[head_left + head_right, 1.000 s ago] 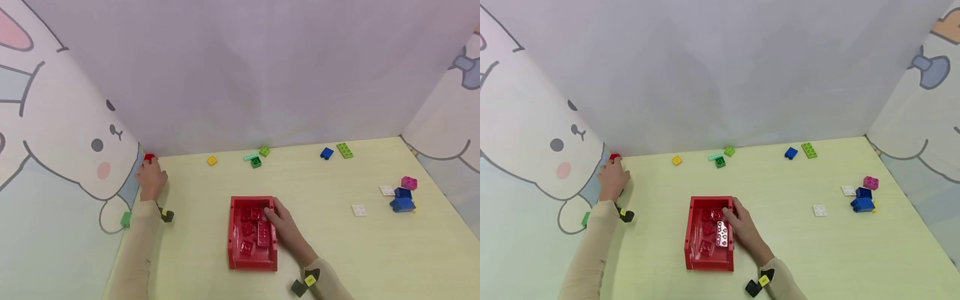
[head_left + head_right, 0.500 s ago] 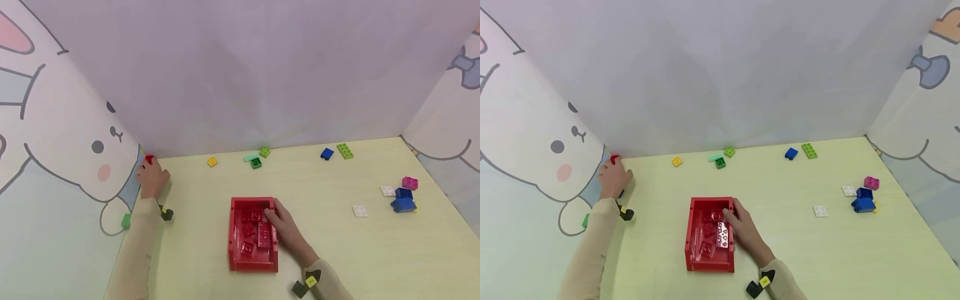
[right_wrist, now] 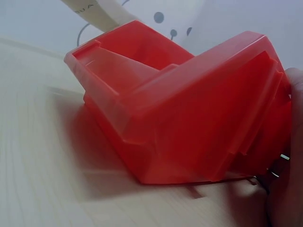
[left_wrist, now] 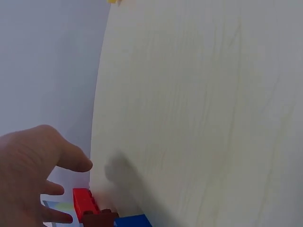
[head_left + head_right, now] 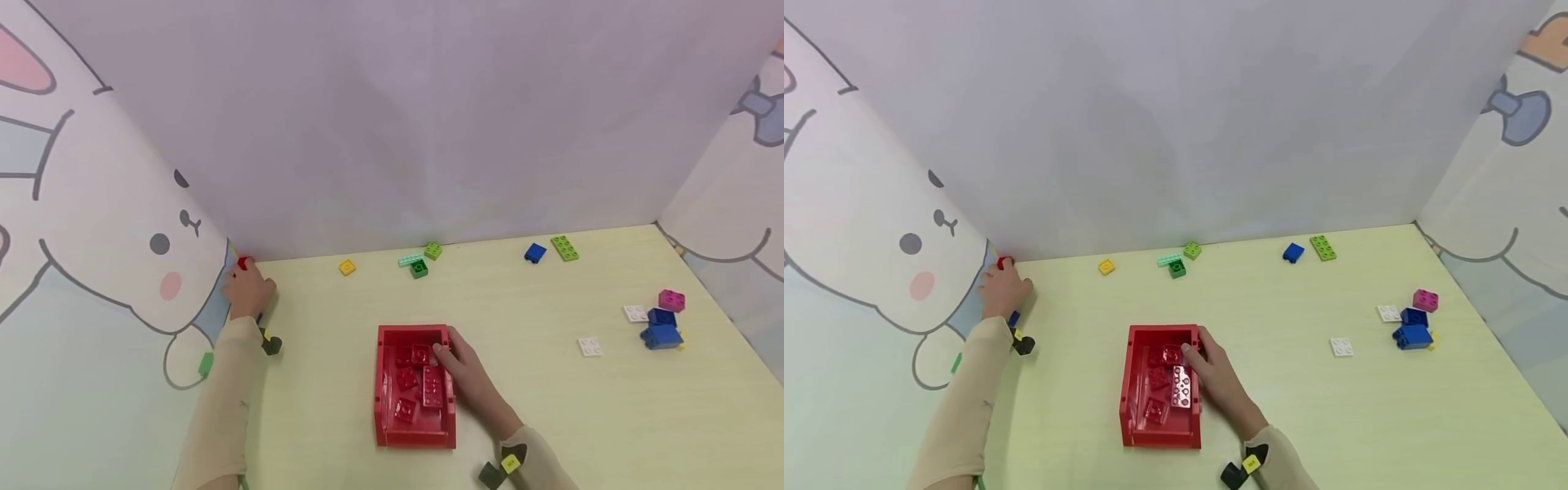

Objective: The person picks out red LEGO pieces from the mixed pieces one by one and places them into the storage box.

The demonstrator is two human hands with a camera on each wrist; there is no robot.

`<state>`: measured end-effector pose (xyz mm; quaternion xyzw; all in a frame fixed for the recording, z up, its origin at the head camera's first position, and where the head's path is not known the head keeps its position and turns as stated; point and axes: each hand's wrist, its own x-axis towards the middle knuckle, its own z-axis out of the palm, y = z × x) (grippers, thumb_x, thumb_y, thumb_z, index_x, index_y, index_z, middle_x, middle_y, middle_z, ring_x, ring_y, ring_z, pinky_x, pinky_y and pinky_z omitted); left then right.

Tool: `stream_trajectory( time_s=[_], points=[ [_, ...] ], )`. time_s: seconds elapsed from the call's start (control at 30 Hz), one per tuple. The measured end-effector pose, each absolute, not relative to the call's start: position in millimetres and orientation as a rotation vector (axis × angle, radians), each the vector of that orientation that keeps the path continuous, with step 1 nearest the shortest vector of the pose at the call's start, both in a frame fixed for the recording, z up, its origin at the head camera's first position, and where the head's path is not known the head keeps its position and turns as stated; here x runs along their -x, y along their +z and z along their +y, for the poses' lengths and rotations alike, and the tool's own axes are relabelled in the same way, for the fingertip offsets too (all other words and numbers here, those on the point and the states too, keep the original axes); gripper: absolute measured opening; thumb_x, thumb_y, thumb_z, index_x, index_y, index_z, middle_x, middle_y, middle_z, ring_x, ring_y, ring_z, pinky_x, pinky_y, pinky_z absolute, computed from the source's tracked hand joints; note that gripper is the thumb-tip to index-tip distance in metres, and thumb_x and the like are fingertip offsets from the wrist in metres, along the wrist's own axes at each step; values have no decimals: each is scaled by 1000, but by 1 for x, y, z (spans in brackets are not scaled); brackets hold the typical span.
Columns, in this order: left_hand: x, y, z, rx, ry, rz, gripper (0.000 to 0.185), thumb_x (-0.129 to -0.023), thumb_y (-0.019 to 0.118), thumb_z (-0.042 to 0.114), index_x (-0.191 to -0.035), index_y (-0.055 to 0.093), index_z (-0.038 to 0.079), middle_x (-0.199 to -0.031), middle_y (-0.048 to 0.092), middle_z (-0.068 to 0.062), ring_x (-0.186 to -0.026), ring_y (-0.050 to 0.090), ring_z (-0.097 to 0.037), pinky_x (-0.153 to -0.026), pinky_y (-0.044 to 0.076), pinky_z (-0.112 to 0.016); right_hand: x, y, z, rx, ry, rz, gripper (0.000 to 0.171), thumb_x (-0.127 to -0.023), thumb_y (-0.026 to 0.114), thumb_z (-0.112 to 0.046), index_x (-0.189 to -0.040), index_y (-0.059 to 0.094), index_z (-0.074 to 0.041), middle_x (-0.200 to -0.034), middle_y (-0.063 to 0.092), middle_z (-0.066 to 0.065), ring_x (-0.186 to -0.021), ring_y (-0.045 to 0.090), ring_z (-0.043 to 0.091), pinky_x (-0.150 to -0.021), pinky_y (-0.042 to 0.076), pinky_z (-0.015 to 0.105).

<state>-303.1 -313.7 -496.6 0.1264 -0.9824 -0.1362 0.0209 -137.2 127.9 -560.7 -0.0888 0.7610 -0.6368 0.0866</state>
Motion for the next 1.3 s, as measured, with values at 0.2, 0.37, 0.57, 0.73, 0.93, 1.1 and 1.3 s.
stream_trajectory(
  time_s=[0.2,0.37,0.57,0.73,0.93,1.1,1.3],
  points=[
    [309,-500,-326,-432,-408,-3085,59,-90,40,21,-138,33,-13,-135,40,-45,-127,35,-60,-100,37,-76,137,-560,127,259,-1905,2262,41,-105,57,-36,-143,49,-25,-137,64,2,-130,59,25,-102,53,21],
    [312,-502,-329,-417,-420,-3070,62,-90,39,20,-141,33,-15,-134,41,-45,-126,36,-60,-99,38,-76,137,-560,127,259,-1905,2267,41,-105,57,-35,-144,50,-24,-137,64,3,-129,59,25,-103,53,22],
    [315,-502,-330,-440,-417,-3048,66,-89,39,21,-144,32,-16,-135,42,-46,-129,35,-61,-99,37,-76,137,-562,127,284,-1900,2264,42,-106,56,-36,-145,48,-22,-137,63,6,-129,58,29,-100,53,19],
    [322,-503,-334,-461,-411,-3047,69,-89,39,22,-146,32,-16,-133,43,-45,-127,36,-61,-99,38,-76,137,-563,126,278,-1906,2259,42,-105,57,-37,-143,49,-24,-136,63,3,-127,59,25,-100,54,20],
    [326,-500,-334,-466,-451,-3063,72,-88,41,22,-150,29,-13,-138,42,-44,-130,34,-61,-101,37,-75,138,-562,126,271,-1899,2275,43,-105,57,-38,-144,49,-24,-136,64,2,-127,59,22,-101,53,20],
    [330,-502,-332,-467,-458,-3073,71,-88,40,22,-150,29,-11,-139,41,-44,-132,34,-61,-103,36,-77,139,-563,127,268,-1907,2270,40,-105,56,-35,-143,49,-25,-135,64,2,-126,59,24,-99,54,20],
    [336,-507,-332,-515,-436,-3030,53,-99,32,14,-146,38,-9,-141,44,-44,-134,37,-61,-106,36,-76,138,-562,129,280,-1903,2269,39,-106,56,-35,-143,49,-25,-135,64,2,-127,59,25,-99,54,20]
  ],
)
